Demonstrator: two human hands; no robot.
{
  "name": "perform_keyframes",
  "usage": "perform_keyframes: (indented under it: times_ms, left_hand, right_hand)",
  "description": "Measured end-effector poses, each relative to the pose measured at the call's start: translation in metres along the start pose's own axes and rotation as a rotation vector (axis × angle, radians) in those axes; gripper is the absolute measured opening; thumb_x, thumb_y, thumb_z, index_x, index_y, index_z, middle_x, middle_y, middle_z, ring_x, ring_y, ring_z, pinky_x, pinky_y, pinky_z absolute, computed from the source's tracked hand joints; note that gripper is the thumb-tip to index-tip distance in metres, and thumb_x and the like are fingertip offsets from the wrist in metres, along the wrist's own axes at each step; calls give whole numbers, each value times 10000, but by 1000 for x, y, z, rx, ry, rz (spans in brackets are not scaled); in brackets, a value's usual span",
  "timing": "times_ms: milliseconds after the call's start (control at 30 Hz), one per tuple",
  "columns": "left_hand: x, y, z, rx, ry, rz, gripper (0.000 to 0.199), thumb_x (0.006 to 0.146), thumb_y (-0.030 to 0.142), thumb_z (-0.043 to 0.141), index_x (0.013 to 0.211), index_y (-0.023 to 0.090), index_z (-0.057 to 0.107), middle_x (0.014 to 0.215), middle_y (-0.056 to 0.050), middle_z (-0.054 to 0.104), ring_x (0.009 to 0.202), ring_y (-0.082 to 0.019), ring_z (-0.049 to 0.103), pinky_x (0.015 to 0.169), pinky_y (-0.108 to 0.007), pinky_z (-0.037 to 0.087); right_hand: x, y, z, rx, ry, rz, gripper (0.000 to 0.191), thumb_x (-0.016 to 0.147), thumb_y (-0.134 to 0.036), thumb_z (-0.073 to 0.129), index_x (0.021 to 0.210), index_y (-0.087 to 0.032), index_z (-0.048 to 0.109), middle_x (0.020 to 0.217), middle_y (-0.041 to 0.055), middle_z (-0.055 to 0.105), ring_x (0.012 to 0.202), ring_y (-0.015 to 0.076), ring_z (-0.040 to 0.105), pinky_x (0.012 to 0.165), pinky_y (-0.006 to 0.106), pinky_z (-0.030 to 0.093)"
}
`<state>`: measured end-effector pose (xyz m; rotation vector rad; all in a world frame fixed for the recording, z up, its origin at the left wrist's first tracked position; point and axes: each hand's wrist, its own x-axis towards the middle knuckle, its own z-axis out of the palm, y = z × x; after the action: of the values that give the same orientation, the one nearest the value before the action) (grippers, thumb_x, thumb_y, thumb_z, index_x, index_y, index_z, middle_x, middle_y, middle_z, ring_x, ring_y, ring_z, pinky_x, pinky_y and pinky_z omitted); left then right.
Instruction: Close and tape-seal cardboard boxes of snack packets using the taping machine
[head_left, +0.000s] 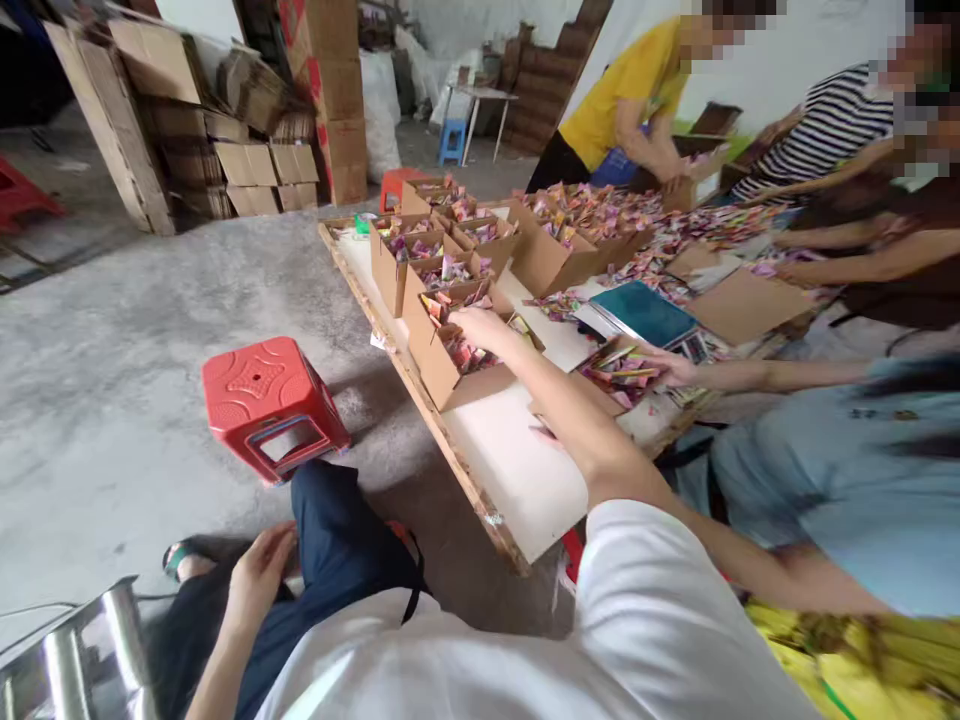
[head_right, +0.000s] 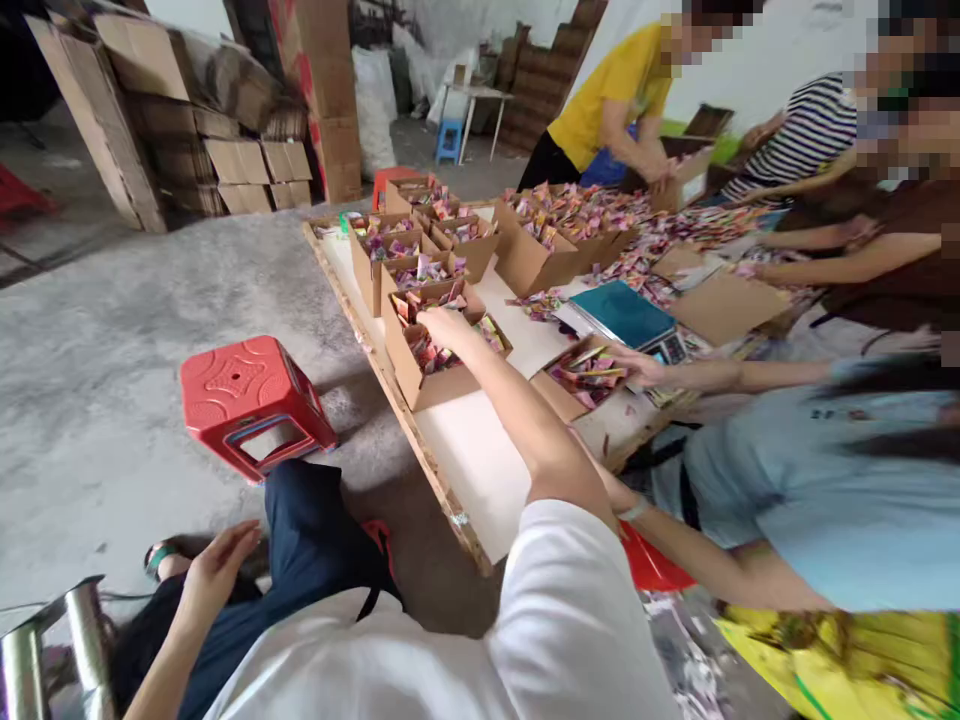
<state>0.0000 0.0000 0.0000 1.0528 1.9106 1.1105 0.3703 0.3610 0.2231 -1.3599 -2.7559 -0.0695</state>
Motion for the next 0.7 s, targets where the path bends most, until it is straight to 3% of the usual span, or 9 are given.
perform_keyframes:
  times_ms: [133, 233, 333, 400, 467, 567, 700]
  left_hand:
    - [-13, 3, 15, -10, -60, -3, 652, 654, 736, 672, 1010, 192, 709, 966, -54, 765, 944, -278, 725, 828, -353, 605]
    - [-16, 4, 26, -17, -92, 2, 699, 630, 759, 678, 1032, 187, 708, 983, -67, 765, 973, -292, 722, 897, -389, 589]
    - [-14, 3, 36, -46, -118, 20, 689, 646, 755, 673, 1038, 189, 701, 1002, -74, 762, 1014, -295, 712, 982, -423, 552]
    - [-12, 4, 45, -76, -145, 32, 661, 664, 734, 674, 1036, 188, 697, 998, -77, 760, 1033, -294, 705, 995, -434, 544]
    - [-8, 11, 60, -104, -180, 46, 627, 680, 706, 677, 1027, 184, 696, 985, -82, 756, 1026, -292, 705, 976, -433, 554]
    - [-2, 42, 96, -116, -231, 119, 543, 700, 648, 690, 981, 184, 708, 975, -91, 748, 988, -285, 706, 959, -429, 554]
    - [1, 111, 174, -294, -437, 189, 528, 678, 586, 755, 1016, 185, 696, 1067, -114, 725, 1036, -289, 676, 992, -438, 519]
  right_hand:
    - [-26, 8, -19, 52, 121, -56, 663, 771, 46, 520, 1415, -113, 524, 1401, 163, 568, 1266, 261, 555, 1075, 366, 435]
    - [-68, 9, -32, 126, 303, -13, 533, 801, 9, 491, 1289, -149, 635, 1327, 111, 622, 1210, 248, 584, 1052, 369, 447]
    - [-125, 3, -32, 181, 417, 187, 287, 878, -159, 550, 1122, -158, 702, 1160, 105, 699, 1071, 255, 642, 970, 374, 475]
    - [-158, -6, -19, 220, 390, 355, 228, 888, -299, 611, 1044, -158, 700, 1048, 105, 729, 969, 251, 672, 884, 353, 489]
    - [-182, -18, 4, 255, 297, 485, 306, 861, -400, 664, 1057, -166, 670, 990, 100, 742, 902, 249, 686, 822, 339, 485]
    - [-197, -35, 43, 144, 217, 571, 374, 838, -416, 689, 1092, -147, 631, 937, 136, 746, 885, 284, 685, 917, 404, 437]
    - [-212, -33, 68, 61, 329, 522, 230, 844, -364, 646, 952, -162, 633, 860, 135, 736, 863, 293, 660, 1014, 473, 355]
